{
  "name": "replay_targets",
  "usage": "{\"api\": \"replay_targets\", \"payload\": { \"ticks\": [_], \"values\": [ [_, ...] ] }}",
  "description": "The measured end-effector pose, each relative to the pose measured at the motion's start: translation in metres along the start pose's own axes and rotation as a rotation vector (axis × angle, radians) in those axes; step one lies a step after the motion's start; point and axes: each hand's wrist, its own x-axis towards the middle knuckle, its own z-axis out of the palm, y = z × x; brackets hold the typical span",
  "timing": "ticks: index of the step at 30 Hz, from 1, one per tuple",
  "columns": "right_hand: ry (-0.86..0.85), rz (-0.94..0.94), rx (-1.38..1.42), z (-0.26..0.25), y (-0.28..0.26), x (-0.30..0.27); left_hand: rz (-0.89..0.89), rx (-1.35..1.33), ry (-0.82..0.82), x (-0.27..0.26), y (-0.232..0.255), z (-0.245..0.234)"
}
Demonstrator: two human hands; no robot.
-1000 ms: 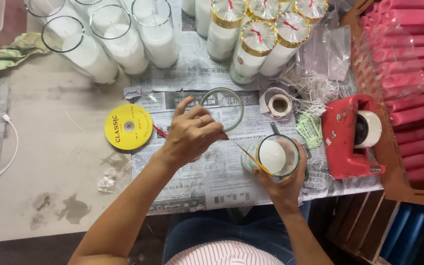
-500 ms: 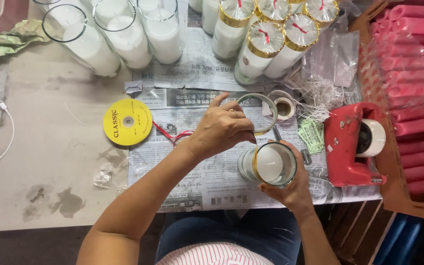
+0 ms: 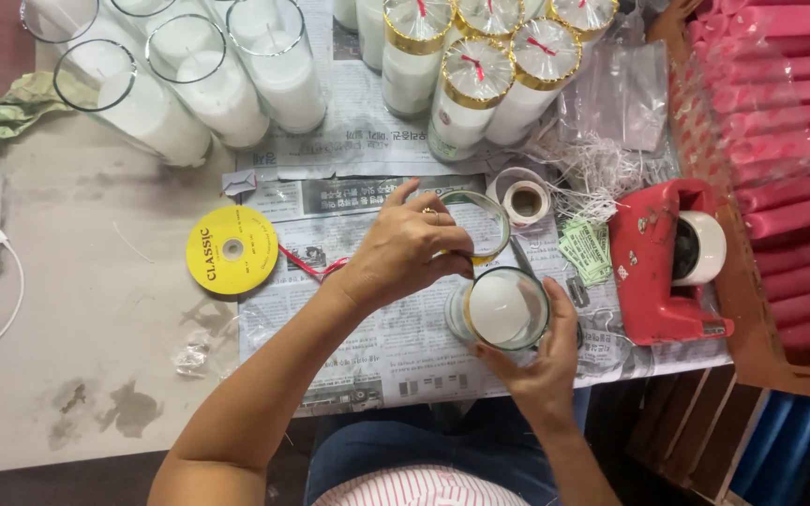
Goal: Applying decorative gold ribbons and brand labels to glass candle jars using scissors and tape.
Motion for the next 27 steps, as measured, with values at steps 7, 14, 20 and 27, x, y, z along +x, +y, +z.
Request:
{"api": "replay_targets", "payload": {
  "ticks": [7, 14, 20, 27],
  "values": [
    [-0.580, -0.223, 0.145, -0.052, 0.050, 0.081, -0.003, 0.082, 0.048, -0.030, 0.031, 0.001],
    [-1.013, -0.085, 0.221, -0.050, 0.043, 0.110, -0.182, 0.150, 0.185, -0.053, 0.083, 0.007],
    [-0.337, -0.084, -0.074, -0.028, 0.053, 0.015, -0.228, 0.132, 0.157, -0.050, 0.092, -0.004],
    [0.158, -0.114, -0.101, 0.032, 0.015, -0.005, -0.209, 0.167, 0.146, -0.051, 0.094, -0.006]
  ]
}}
